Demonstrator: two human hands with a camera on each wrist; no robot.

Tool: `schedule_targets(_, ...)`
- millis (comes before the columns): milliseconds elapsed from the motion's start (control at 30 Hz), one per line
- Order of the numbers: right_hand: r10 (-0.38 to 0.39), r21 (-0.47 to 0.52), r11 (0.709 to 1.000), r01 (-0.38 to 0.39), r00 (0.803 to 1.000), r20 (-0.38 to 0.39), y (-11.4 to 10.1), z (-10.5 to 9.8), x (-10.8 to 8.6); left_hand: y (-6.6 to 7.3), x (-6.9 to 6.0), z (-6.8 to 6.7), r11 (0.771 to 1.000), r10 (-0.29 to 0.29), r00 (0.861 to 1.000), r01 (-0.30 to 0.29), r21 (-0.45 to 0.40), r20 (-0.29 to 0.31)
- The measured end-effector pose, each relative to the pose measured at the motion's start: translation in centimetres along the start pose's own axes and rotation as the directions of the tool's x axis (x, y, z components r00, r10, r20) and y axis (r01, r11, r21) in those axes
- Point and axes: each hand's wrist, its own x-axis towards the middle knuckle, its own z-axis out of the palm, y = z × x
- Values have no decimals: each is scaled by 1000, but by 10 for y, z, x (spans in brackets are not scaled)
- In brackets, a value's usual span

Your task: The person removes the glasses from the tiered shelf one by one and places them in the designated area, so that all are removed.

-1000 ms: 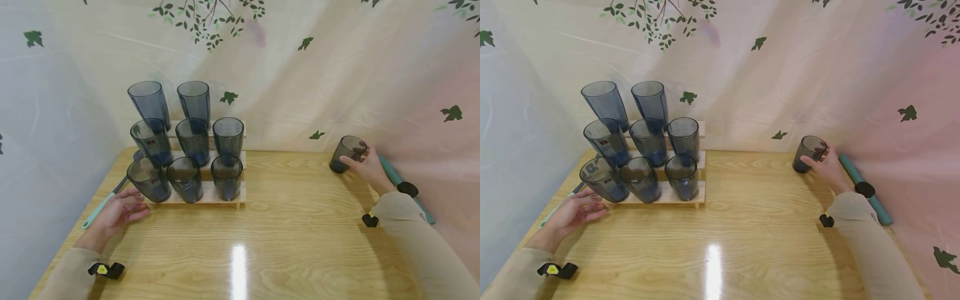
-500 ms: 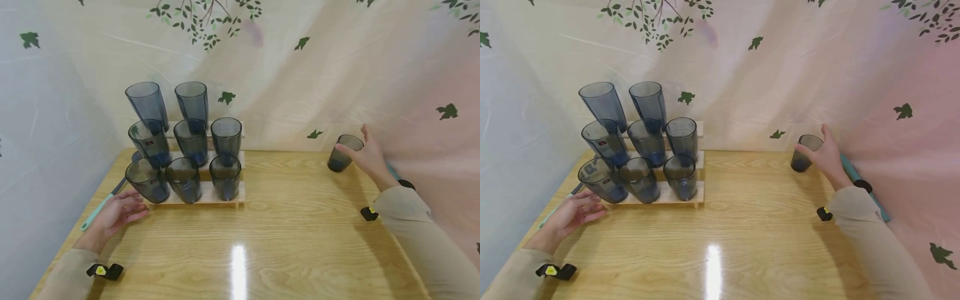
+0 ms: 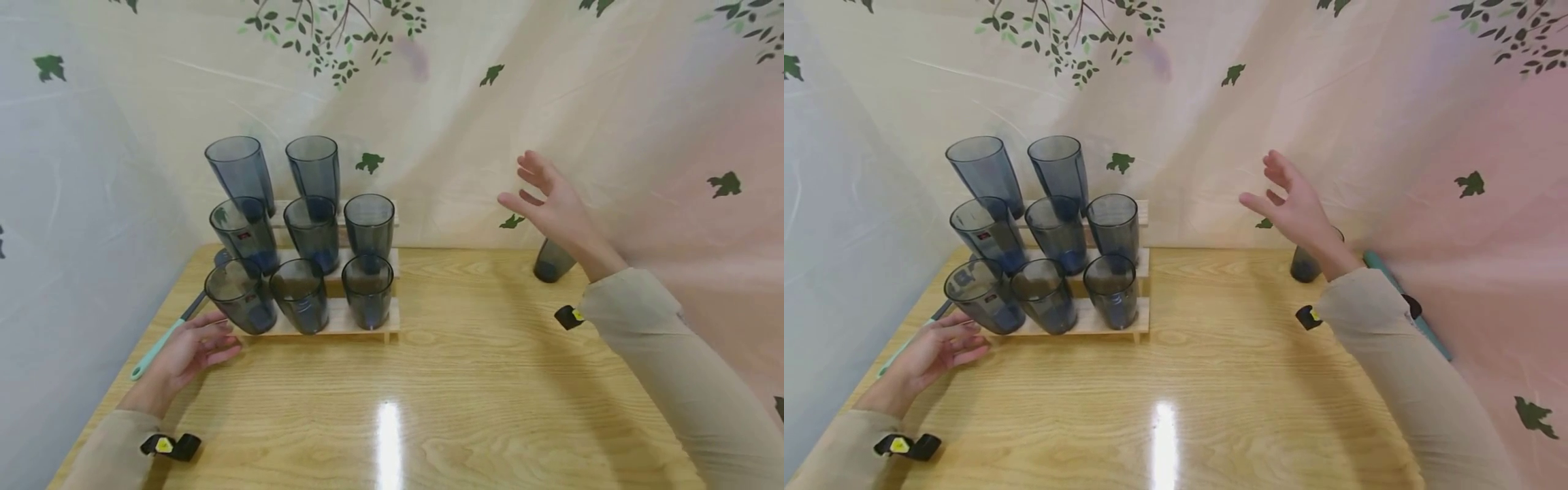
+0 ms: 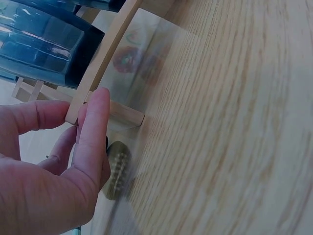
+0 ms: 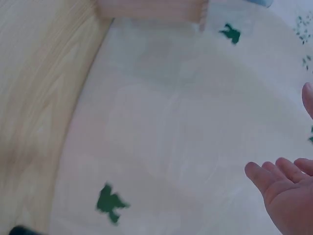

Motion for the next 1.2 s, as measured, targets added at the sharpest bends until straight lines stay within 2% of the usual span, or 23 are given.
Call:
schedule_targets(133, -57, 57, 997, 54, 996, 64, -28, 18, 14, 0, 0, 0, 1000, -2, 1000, 2, 0, -3)
schedule_targets(333, -99, 161, 984, 73, 982, 159, -65, 49, 35, 1, -1, 0, 1000, -2, 1000, 2, -9, 2)
schedule_targets(467, -144, 261, 961, 88, 969, 203, -82, 72, 50, 2, -2, 1, 1000, 2, 1000, -2, -5, 11)
schedule_targets(633, -174, 319, 944, 86, 950, 259, -97, 102, 67, 2, -2, 0, 1000, 8, 1000, -8, -2, 11)
schedule_targets(767, -157, 300, 952, 64, 942, 298, -107, 123, 78, 1, -1, 0, 1000, 6, 1000, -6, 17, 5)
schedule_targets(933, -106, 213, 977, 31, 930, 351, -120, 148, 90, 3, 0, 1, 999, 1, 1000, 0, 42, -3)
schedule_targets(1200, -19, 89, 996, -17, 920, 392, -133, 181, 105, -1, 0, 0, 1000, 22, 1000, -22, 22, 16)
